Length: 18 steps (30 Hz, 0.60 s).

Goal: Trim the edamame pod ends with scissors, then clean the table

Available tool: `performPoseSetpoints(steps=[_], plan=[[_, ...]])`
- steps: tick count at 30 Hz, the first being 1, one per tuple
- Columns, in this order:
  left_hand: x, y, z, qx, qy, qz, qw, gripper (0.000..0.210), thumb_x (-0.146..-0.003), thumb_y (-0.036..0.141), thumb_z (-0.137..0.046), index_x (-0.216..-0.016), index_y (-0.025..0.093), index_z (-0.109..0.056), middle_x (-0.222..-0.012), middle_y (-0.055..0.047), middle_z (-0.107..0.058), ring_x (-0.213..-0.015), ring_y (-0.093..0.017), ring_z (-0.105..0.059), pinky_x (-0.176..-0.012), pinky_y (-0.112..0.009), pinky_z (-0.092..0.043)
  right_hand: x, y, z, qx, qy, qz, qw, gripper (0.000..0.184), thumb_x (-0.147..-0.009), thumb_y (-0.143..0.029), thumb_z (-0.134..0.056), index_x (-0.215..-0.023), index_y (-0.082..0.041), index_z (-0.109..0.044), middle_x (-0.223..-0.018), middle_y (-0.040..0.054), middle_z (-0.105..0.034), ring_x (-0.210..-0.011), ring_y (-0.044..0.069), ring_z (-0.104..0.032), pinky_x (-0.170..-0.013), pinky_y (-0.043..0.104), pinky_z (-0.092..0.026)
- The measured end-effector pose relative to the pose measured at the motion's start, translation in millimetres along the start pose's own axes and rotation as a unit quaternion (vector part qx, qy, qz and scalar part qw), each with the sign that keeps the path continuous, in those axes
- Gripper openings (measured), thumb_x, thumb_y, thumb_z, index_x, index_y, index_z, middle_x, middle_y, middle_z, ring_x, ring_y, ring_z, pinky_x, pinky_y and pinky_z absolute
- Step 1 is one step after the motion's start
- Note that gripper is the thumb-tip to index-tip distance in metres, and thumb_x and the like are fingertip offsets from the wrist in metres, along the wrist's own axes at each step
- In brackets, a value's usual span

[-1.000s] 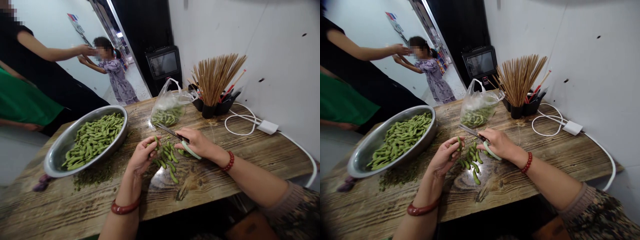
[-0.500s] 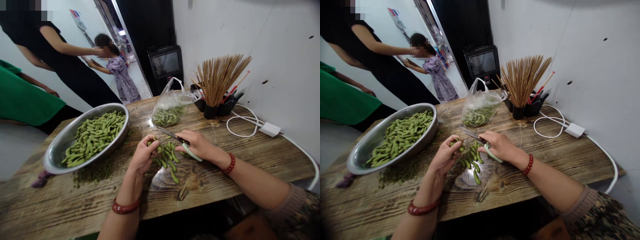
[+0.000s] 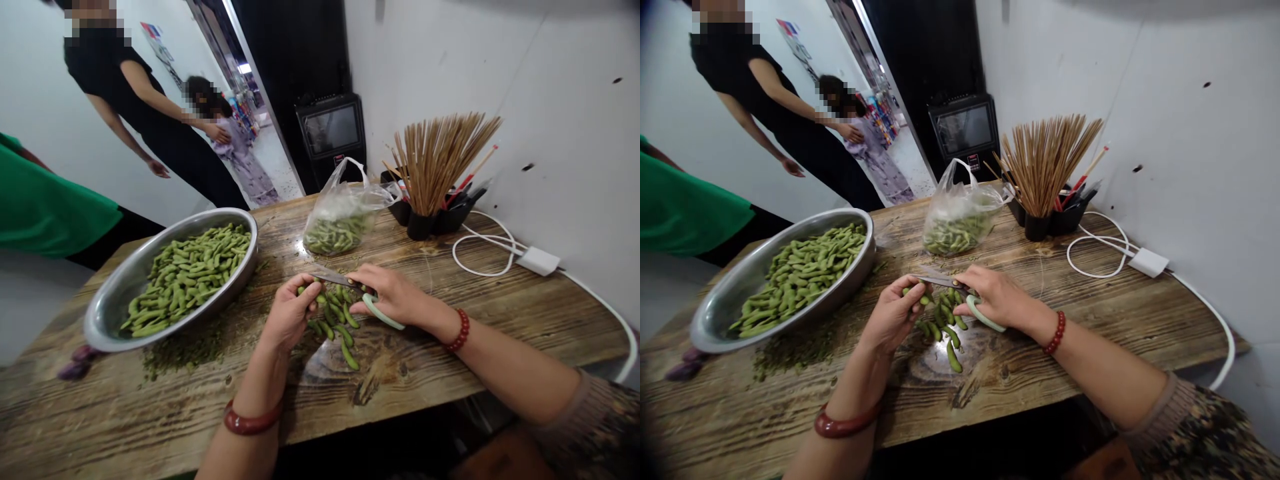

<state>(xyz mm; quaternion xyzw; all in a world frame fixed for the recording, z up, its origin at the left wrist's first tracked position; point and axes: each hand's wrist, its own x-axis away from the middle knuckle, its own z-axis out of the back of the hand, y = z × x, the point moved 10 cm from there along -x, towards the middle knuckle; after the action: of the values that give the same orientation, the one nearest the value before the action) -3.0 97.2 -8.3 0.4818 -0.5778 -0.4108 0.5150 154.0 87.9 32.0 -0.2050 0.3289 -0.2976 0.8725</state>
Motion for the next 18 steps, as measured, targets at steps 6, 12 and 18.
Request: performPoseSetpoints(steps=[6, 12, 18], plan=[[-0.1, 0.8, -0.6, -0.071, 0.005, -0.024, 0.997, 0.029, -0.065, 0.034, -0.078, -0.084, 0.017, -0.064, -0.060, 0.006, -0.054, -0.041, -0.003, -0.038, -0.038, -0.016, -0.025, -0.4, -1.6, -3.4, 0.005, -0.022, -0.009, 1.000, 0.050, -0.079, -0.039, -0.070, -0.121, -0.016, -0.055, -0.094, 0.0073, -0.058, -0.082, 0.019, -0.056, -0.070, 0.030, -0.046], [-0.3, -0.1, -3.2, -0.105, -0.005, -0.042, 0.994, 0.025, -0.067, 0.034, -0.076, -0.079, 0.016, -0.064, -0.058, 0.006, -0.051, -0.041, -0.003, -0.039, -0.038, -0.016, -0.025, -0.8, -5.0, -6.2, -0.003, -0.040, -0.019, 0.999, 0.049, -0.080, -0.039, -0.070, -0.120, -0.015, -0.056, -0.095, 0.0073, -0.058, -0.080, 0.018, -0.057, -0.070, 0.029, -0.045], [0.3, -1.5, -2.7, -0.115, -0.005, -0.030, 0.993, 0.024, -0.067, 0.034, -0.075, -0.079, 0.017, -0.063, -0.053, 0.008, -0.047, -0.039, -0.004, -0.037, -0.038, -0.017, -0.025, -1.3, -6.9, -4.9, 0.008, -0.033, -0.009, 0.999, 0.044, -0.081, -0.035, -0.069, -0.118, -0.016, -0.056, -0.093, 0.0068, -0.058, -0.080, 0.018, -0.055, -0.069, 0.028, -0.044]])
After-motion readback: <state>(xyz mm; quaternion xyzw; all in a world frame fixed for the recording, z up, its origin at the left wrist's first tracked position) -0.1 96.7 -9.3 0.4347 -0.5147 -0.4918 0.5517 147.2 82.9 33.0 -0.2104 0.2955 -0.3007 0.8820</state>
